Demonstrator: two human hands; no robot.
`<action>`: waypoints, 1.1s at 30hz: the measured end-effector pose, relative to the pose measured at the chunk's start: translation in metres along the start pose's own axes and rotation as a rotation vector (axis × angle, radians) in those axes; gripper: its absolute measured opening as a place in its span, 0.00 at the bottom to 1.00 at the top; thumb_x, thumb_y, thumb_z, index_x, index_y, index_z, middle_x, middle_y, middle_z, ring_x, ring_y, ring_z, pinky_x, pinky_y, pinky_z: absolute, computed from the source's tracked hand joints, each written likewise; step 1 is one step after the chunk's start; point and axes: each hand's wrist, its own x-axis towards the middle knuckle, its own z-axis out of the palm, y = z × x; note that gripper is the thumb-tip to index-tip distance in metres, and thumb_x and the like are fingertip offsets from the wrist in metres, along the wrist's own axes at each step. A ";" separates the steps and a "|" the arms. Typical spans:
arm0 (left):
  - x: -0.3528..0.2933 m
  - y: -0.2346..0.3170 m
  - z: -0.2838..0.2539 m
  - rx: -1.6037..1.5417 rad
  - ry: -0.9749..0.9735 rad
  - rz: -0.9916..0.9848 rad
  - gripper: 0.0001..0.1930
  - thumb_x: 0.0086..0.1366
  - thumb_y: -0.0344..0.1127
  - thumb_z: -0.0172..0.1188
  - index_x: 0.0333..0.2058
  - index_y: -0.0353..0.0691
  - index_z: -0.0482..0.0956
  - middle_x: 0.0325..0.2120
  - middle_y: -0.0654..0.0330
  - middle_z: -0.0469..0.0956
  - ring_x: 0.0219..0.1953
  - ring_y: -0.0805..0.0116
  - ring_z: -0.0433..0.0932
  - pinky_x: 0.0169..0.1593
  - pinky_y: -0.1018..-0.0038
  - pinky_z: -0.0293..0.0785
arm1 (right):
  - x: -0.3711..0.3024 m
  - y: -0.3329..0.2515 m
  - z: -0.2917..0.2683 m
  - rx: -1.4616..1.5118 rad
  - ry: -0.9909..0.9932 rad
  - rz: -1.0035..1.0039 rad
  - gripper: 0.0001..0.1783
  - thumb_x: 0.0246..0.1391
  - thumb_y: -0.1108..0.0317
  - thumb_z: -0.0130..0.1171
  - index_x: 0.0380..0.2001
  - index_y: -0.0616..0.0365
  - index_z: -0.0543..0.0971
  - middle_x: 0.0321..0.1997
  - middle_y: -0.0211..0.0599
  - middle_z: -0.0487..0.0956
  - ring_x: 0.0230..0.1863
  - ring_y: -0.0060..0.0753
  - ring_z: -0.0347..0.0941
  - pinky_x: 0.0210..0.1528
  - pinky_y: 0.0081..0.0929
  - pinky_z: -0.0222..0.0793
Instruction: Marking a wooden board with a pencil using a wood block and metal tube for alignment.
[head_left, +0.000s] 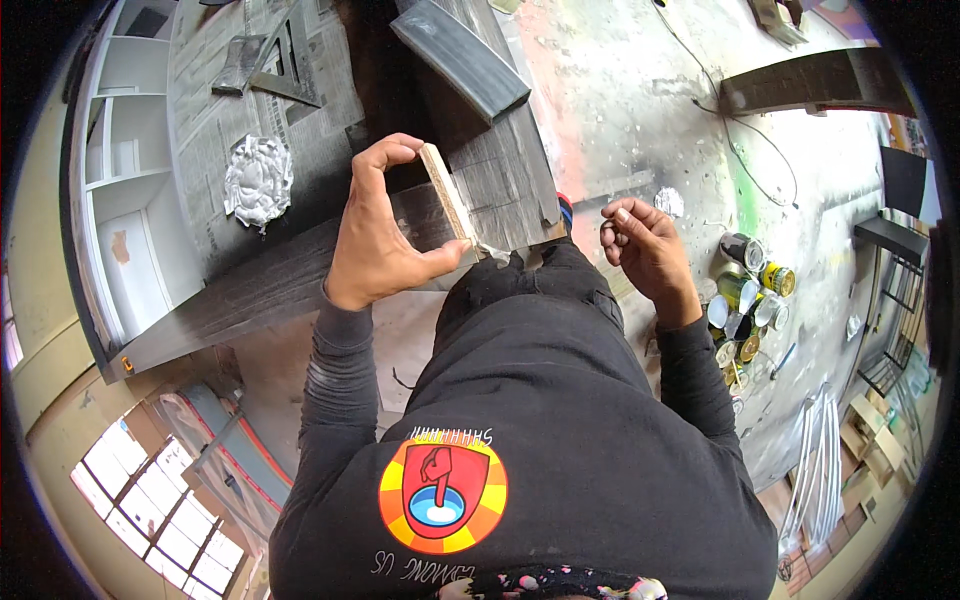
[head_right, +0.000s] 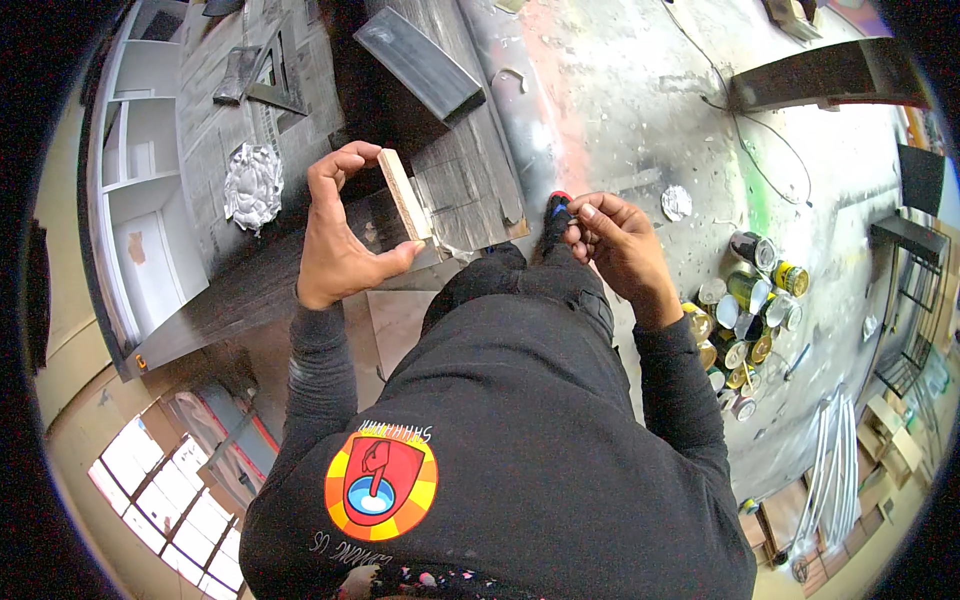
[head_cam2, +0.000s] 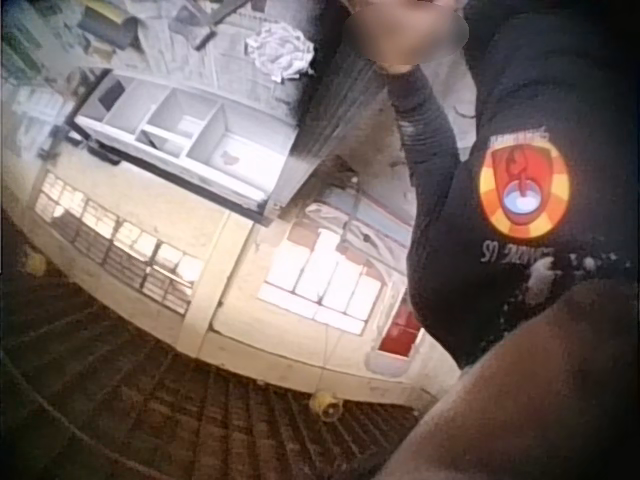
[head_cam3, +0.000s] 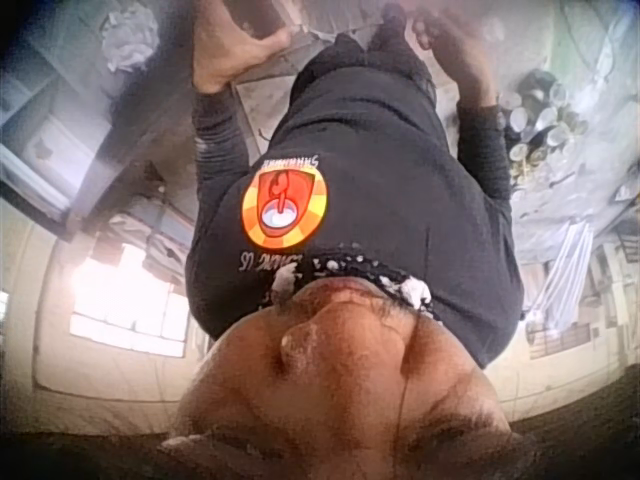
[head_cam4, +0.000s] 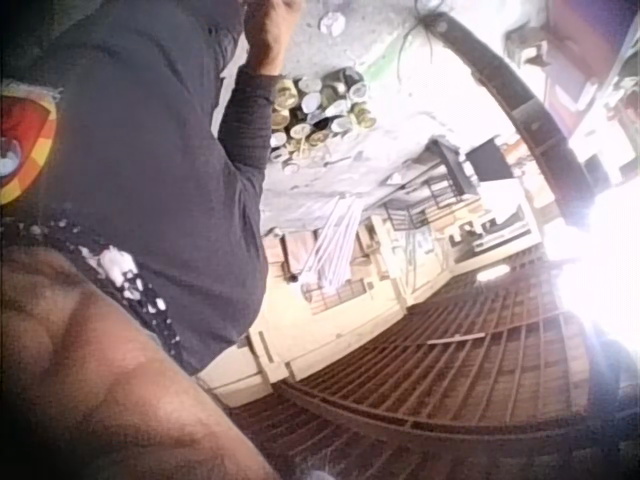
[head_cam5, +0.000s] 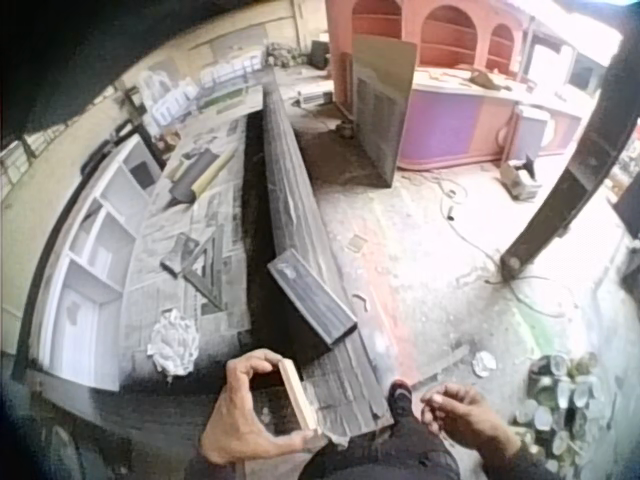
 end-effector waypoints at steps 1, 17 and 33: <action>-0.001 0.000 0.000 0.001 0.003 -0.002 0.49 0.38 0.36 0.81 0.58 0.41 0.60 0.56 0.50 0.70 0.58 0.54 0.72 0.65 0.62 0.66 | 0.001 0.002 0.000 -0.009 0.001 -0.004 0.11 0.73 0.64 0.56 0.46 0.62 0.79 0.33 0.37 0.84 0.29 0.25 0.81 0.32 0.19 0.77; -0.006 -0.001 0.002 -0.013 -0.015 -0.026 0.49 0.39 0.32 0.81 0.58 0.39 0.60 0.59 0.47 0.70 0.62 0.57 0.71 0.70 0.62 0.63 | 0.003 0.007 -0.002 -0.040 0.054 0.000 0.10 0.72 0.64 0.57 0.44 0.60 0.80 0.33 0.35 0.85 0.30 0.22 0.80 0.35 0.20 0.77; -0.008 0.008 0.011 0.015 0.005 0.000 0.49 0.38 0.32 0.82 0.59 0.41 0.61 0.60 0.47 0.71 0.62 0.54 0.71 0.69 0.62 0.63 | 0.042 -0.042 0.064 -0.678 0.149 -0.341 0.12 0.66 0.76 0.55 0.46 0.64 0.85 0.34 0.29 0.83 0.33 0.17 0.75 0.38 0.19 0.73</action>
